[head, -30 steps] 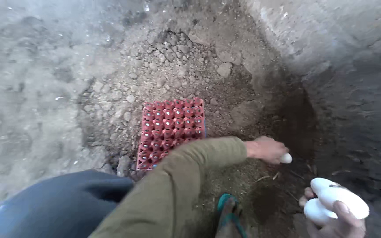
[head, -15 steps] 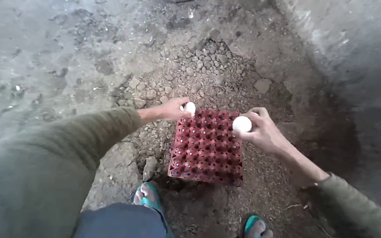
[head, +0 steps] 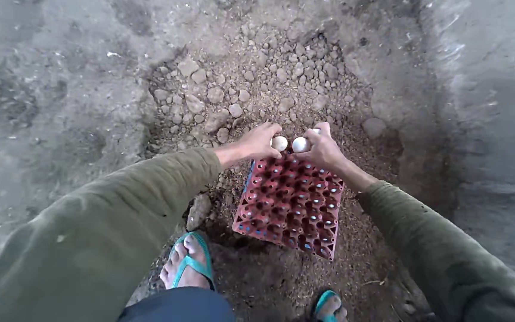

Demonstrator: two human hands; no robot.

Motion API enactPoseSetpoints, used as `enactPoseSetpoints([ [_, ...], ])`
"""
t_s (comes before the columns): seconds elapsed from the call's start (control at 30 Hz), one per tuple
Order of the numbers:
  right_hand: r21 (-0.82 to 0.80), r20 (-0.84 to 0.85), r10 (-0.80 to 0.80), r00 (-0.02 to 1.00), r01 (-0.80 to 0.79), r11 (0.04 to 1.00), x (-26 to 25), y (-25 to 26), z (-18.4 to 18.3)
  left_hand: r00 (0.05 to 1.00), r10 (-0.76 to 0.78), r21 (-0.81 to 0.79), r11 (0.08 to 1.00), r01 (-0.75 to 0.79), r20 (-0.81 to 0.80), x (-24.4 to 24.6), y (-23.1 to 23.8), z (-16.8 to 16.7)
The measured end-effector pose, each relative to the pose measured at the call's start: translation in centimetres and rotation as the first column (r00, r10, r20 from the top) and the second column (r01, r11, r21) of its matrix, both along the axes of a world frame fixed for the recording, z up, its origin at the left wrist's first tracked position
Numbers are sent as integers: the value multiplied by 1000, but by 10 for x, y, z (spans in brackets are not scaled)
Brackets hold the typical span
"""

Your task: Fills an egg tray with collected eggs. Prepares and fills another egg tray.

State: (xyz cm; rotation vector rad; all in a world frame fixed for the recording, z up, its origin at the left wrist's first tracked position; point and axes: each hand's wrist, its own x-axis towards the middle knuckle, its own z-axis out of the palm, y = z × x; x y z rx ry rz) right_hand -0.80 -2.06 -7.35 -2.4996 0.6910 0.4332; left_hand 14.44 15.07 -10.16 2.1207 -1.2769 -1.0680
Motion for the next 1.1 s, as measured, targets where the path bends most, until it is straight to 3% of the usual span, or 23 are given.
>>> enactPoseSetpoints([
  [0.13, -38, 56, 78, 995, -76, 996, 0, -2, -12, 990, 81, 74, 995, -73, -112, 17, 7, 17],
  [0.27, -70, 141, 102, 985, -93, 993, -2, -4, -19, 990, 80, 131, 989, -64, -117, 28, 16, 17],
  [0.47, -101, 125, 164, 979, -152, 983, -4, -8, -22, 995, -78, -59, 995, 74, -62, 21, 15, 6],
  [0.63, 54, 174, 83, 981, -94, 994, -16, -25, -5, 997, -82, -100, 992, 80, -15, 16, 3, 3],
  [0.73, 111, 174, 78, 982, -98, 989, -25, -29, 4, 996, 34, -114, 993, -43, -80, 15, -1, 10],
  [0.83, 135, 100, 143, 985, -156, 979, -26, -26, 9, 956, 210, -15, 976, -217, -206, 16, -8, 23],
  [0.97, 135, -2, 60, 998, -59, 989, -28, -29, 10, 871, 283, 80, 958, -274, -401, 11, -19, 47],
  [1.1, 64, 57, -65, 996, 61, 996, -39, -35, 3, 931, 149, 23, 988, -151, -334, 1, -37, 57],
])
